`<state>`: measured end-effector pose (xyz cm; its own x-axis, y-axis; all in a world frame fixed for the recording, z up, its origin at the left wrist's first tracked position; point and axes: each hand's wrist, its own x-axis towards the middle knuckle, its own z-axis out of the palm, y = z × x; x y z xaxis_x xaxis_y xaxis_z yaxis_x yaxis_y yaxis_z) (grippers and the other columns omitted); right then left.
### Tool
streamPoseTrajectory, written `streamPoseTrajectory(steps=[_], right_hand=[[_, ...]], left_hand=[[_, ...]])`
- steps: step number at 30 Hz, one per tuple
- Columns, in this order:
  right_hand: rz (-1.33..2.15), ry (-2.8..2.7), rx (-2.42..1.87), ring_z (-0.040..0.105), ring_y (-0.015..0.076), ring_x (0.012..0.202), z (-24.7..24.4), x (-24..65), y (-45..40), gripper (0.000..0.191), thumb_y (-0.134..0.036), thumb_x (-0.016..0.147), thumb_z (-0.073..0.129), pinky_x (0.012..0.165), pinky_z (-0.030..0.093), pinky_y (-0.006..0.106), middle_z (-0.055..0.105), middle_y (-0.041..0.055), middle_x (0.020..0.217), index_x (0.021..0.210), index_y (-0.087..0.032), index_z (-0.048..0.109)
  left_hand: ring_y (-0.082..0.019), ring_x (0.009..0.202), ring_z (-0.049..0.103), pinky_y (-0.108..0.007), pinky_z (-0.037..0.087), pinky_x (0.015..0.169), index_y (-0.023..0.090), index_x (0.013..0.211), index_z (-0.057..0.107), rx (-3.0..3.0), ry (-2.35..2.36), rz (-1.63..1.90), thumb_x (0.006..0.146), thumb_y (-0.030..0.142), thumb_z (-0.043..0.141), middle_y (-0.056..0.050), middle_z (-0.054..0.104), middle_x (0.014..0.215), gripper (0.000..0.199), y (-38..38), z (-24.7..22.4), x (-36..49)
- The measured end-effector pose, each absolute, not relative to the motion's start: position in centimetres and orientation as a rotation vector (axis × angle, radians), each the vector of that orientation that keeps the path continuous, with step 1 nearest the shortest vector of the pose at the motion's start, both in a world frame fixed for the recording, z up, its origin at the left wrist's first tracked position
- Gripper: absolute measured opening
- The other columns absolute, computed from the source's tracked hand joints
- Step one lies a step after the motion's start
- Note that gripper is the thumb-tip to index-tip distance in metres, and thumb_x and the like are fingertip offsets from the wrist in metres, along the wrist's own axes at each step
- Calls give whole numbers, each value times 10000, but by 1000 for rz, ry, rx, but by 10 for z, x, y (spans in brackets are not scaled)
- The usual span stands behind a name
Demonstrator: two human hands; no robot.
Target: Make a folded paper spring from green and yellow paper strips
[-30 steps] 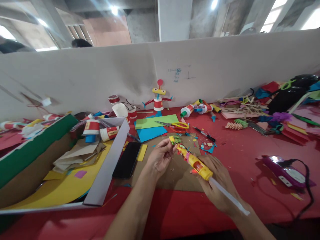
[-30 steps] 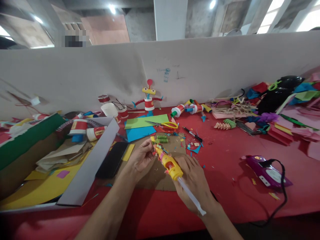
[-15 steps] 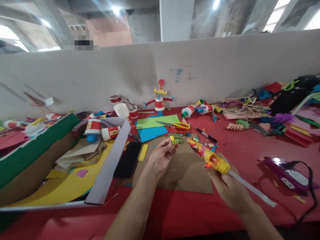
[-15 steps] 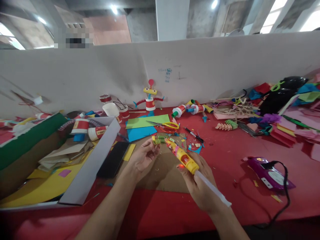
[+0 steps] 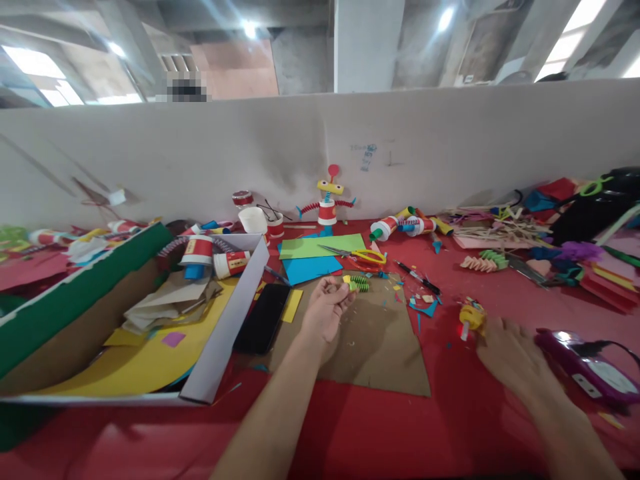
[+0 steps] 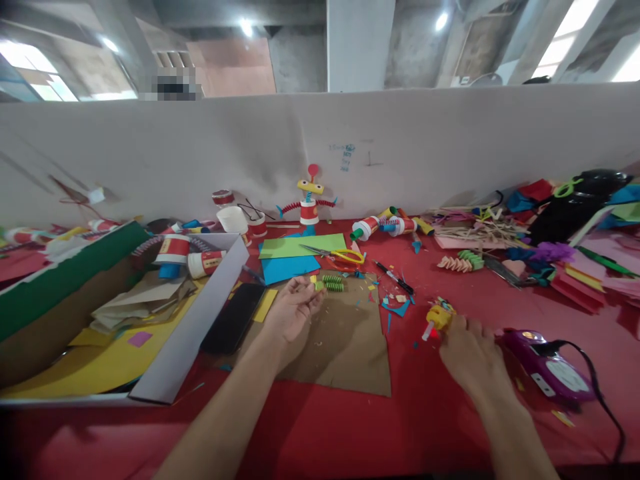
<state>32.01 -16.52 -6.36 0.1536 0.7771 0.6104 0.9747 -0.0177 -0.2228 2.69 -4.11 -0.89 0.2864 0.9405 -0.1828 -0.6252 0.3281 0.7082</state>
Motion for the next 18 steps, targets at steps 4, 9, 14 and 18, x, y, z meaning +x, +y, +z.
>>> streamPoseTrajectory(steps=[4, 9, 14, 18], right_hand=[[-629, -1728, -2230, 574, 315, 569, -65, 329, -168, 42, -190, 757, 502, 457, 306, 386, 556, 155, 646, 747, -215, 533], [-378, -1807, -1978, 560, 365, 979, -14, 271, -145, 372, -194, 763, 478, 688, 442, 488, 565, 207, 1111, 1133, -182, 515], [336, -1791, -1506, 572, 217, 1026, 17, 185, -96, 344, -314, 809, 512, 872, 452, 401, 610, 90, 1113, 1132, -199, 538], [600, -1573, -1453, 605, 213, 971, -2, 162, -73, 350, -359, 772, 568, 858, 469, 380, 642, 92, 1074, 1070, -178, 590]], left_hand=[[-111, 691, 623, -238, 446, 692, 190, 719, 384, 599, 696, 1207, 588, 108, 714, 61, 515, 660, 365, -40, -9, 28], [-76, 604, 552, -203, 389, 595, 197, 694, 352, 738, 747, 1254, 601, 158, 705, 67, 474, 641, 366, -41, -11, 28], [-52, 551, 435, -190, 357, 573, 198, 652, 311, 868, 849, 1323, 623, 131, 664, 76, 394, 612, 361, -43, -9, 31], [-60, 587, 430, -187, 349, 585, 197, 639, 314, 993, 927, 1324, 630, 94, 639, 67, 416, 626, 341, -46, -5, 32]])
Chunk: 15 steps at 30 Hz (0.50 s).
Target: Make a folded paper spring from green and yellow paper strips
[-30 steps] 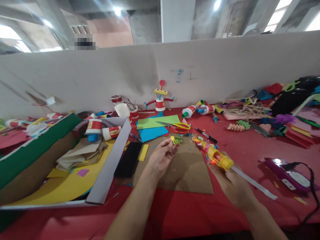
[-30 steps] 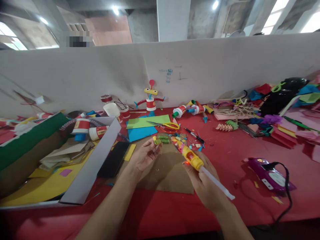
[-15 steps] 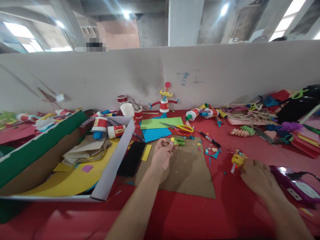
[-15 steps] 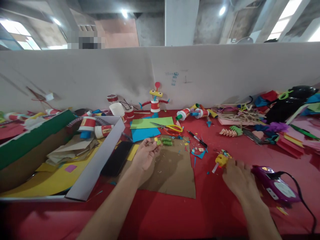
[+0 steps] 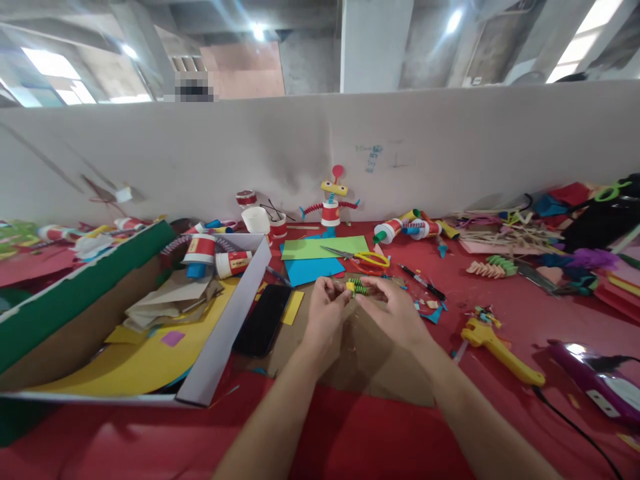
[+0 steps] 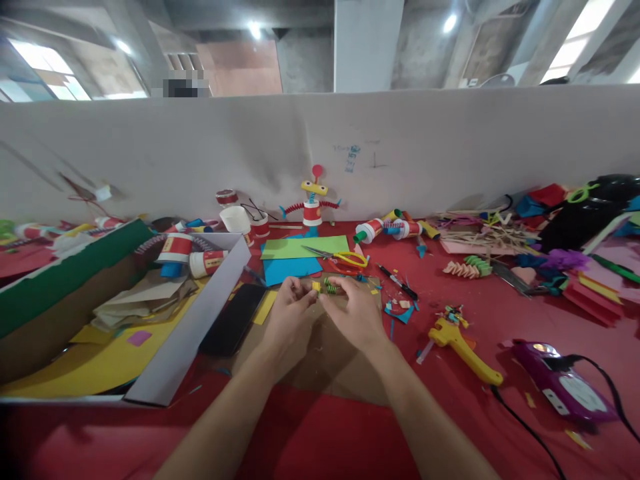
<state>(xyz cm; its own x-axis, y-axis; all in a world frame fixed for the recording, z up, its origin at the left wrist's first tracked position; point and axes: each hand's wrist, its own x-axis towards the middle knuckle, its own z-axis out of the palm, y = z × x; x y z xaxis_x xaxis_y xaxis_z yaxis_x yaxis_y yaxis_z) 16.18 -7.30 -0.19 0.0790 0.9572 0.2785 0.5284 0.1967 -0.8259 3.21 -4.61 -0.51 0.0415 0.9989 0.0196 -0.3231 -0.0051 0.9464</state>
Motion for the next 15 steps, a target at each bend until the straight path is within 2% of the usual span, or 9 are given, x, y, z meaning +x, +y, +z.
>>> streamPoseTrajectory(steps=[6, 15], right_hand=[[1024, -1285, -1348, 645, 199, 870, -11, 173, -72, 316, -342, 708, 629, 797, 497, 341, 691, 80, 968, 973, -171, 647], [1187, -1266, -1320, 645, 184, 785, -17, 177, -67, 283, -350, 674, 644, 707, 491, 309, 703, 53, 883, 893, -174, 672]], left_hand=[[-78, 612, 476, -195, 353, 586, 209, 670, 319, 1050, 947, 1268, 618, 88, 645, 65, 472, 624, 351, -51, -4, 39], [-75, 596, 484, -192, 361, 575, 208, 684, 345, 1062, 981, 1181, 601, 101, 663, 74, 484, 606, 346, -51, -5, 40]])
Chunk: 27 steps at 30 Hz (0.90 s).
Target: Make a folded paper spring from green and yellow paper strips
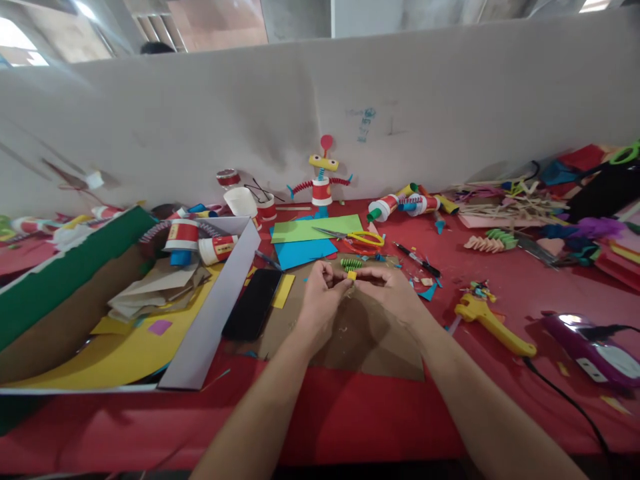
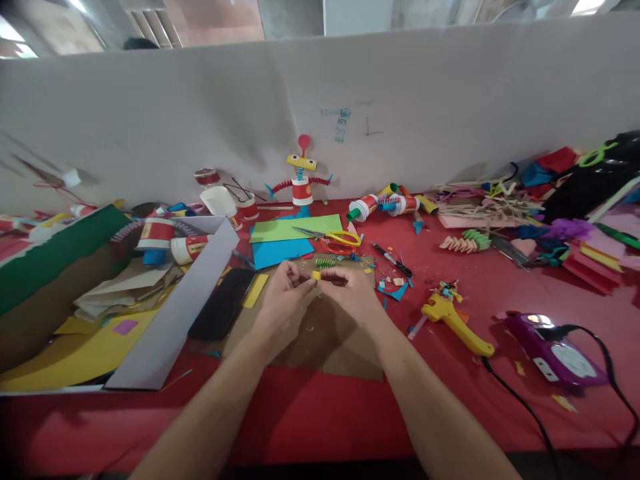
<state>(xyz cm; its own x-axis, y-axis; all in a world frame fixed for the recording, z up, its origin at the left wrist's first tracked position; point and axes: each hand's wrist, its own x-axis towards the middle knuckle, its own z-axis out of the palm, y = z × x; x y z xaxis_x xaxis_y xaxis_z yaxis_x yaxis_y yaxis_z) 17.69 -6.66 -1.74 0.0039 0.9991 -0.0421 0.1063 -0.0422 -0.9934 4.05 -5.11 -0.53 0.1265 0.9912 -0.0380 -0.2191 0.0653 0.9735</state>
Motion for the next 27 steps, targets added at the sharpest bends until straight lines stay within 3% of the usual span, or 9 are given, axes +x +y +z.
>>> streamPoseTrajectory(steps=[12, 20, 27], right_hand=[[1070, -1261, -1408, 625, 172, 744, -18, 180, -64, 243, -321, 656, 610, 703, 465, 302, 702, 36, 819, 832, -170, 681], [1118, -1261, -1283, 597, 146, 752, -17, 178, -66, 223, -287, 687, 582, 717, 440, 280, 678, 27, 839, 861, -176, 667], [1054, -1278, -1348, 568, 133, 656, -17, 178, -65, 190, -307, 647, 631, 651, 432, 271, 651, 23, 749, 767, -162, 654]], left_hand=[[-76, 639, 523, -186, 372, 596, 184, 707, 444, 1029, 894, 1054, 577, 148, 704, 36, 563, 685, 293, -46, -13, 35], [-73, 597, 506, -187, 343, 558, 184, 741, 470, 1033, 974, 992, 588, 128, 663, 42, 540, 659, 252, -43, -14, 32], [-68, 595, 480, -197, 341, 573, 167, 715, 507, 1065, 952, 971, 561, 114, 658, 34, 529, 664, 222, -43, -13, 32]])
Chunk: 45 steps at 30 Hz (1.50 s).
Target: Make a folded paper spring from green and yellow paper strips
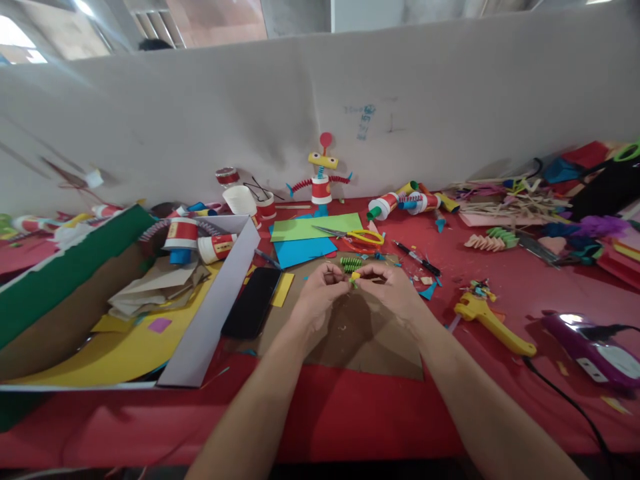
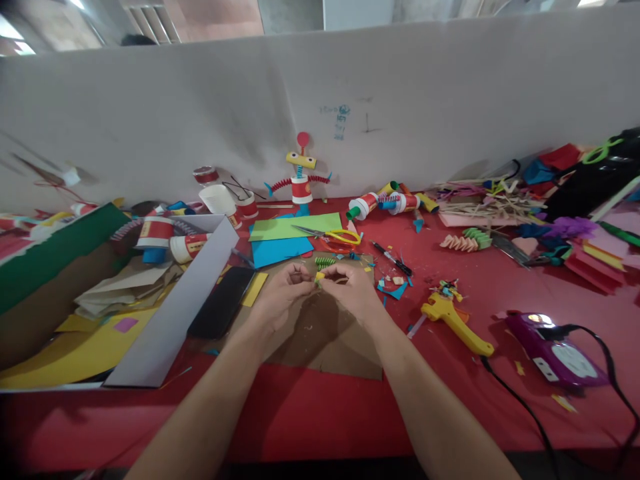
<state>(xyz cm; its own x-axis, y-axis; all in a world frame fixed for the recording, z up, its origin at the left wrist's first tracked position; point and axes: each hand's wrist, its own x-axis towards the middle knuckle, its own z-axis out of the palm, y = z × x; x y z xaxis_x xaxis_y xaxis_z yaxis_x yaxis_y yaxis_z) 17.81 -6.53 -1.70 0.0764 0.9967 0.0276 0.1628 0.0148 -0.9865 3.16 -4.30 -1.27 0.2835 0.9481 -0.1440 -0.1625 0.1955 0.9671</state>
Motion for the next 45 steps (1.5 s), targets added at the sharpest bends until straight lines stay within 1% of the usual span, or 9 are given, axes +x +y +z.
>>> streamPoseTrajectory(steps=[8, 12, 17, 24, 32, 36, 40, 43, 45], right_hand=[[1050, -1251, -1404, 584, 146, 622, -15, 177, -67, 150, -296, 631, 637, 601, 432, 266, 669, 17, 681, 711, -173, 668], [903, -1396, -1354, 597, 159, 679, -17, 182, -65, 107, -261, 678, 615, 625, 435, 271, 674, 22, 715, 714, -193, 690], [597, -1703, -1254, 584, 171, 786, -22, 187, -63, 129, -213, 759, 593, 711, 436, 302, 646, 32, 808, 813, -231, 708], [150, -1977, -1142, 528, 184, 834, -22, 188, -65, 194, -178, 816, 539, 757, 422, 333, 613, 50, 846, 918, -236, 694], [-25, -2141, -1184, 484, 222, 944, -21, 192, -69, 343, -108, 790, 494, 774, 433, 365, 570, 80, 983, 1070, -235, 646], [6, -2076, -1171, 483, 227, 945, -21, 186, -71, 363, -104, 763, 504, 781, 434, 382, 566, 83, 986, 1073, -231, 646], [157, -1891, -1155, 507, 211, 918, -18, 180, -73, 319, -159, 763, 541, 813, 428, 391, 576, 63, 947, 1043, -254, 660], [463, -1563, -1186, 548, 184, 871, -16, 176, -75, 279, -227, 786, 545, 773, 454, 351, 586, 47, 944, 1042, -265, 648], [697, -1345, -1199, 571, 164, 807, -17, 173, -75, 278, -274, 781, 565, 712, 472, 316, 602, 41, 950, 1052, -255, 625]], left_hand=[[-62, 562, 450, -199, 321, 549, 174, 733, 501, 1100, 1001, 979, 553, 109, 645, 51, 503, 634, 239, -43, -15, 33], [-72, 569, 470, -206, 335, 555, 177, 732, 492, 1050, 992, 960, 550, 119, 645, 44, 518, 634, 245, -45, -12, 34], [-65, 528, 449, -210, 316, 527, 182, 703, 470, 992, 1034, 969, 538, 109, 636, 57, 494, 608, 246, -45, -12, 33], [-62, 516, 450, -215, 312, 526, 185, 679, 462, 929, 1083, 1029, 525, 101, 616, 61, 489, 598, 233, -44, -13, 34], [-63, 516, 477, -219, 338, 547, 183, 672, 449, 890, 1077, 1078, 522, 108, 639, 56, 503, 599, 253, -43, -13, 33], [-62, 540, 480, -208, 346, 556, 179, 663, 445, 898, 1055, 1126, 540, 95, 645, 53, 505, 604, 249, -45, -11, 35], [-66, 598, 490, -206, 369, 608, 176, 652, 455, 960, 1043, 1247, 564, 105, 667, 52, 508, 624, 240, -48, -7, 37], [-79, 658, 524, -216, 387, 667, 175, 683, 489, 963, 938, 1273, 590, 143, 692, 38, 544, 657, 225, -48, -5, 36], [-83, 679, 541, -220, 395, 681, 176, 762, 547, 899, 859, 1241, 606, 160, 699, 23, 575, 698, 218, -48, -5, 35]])
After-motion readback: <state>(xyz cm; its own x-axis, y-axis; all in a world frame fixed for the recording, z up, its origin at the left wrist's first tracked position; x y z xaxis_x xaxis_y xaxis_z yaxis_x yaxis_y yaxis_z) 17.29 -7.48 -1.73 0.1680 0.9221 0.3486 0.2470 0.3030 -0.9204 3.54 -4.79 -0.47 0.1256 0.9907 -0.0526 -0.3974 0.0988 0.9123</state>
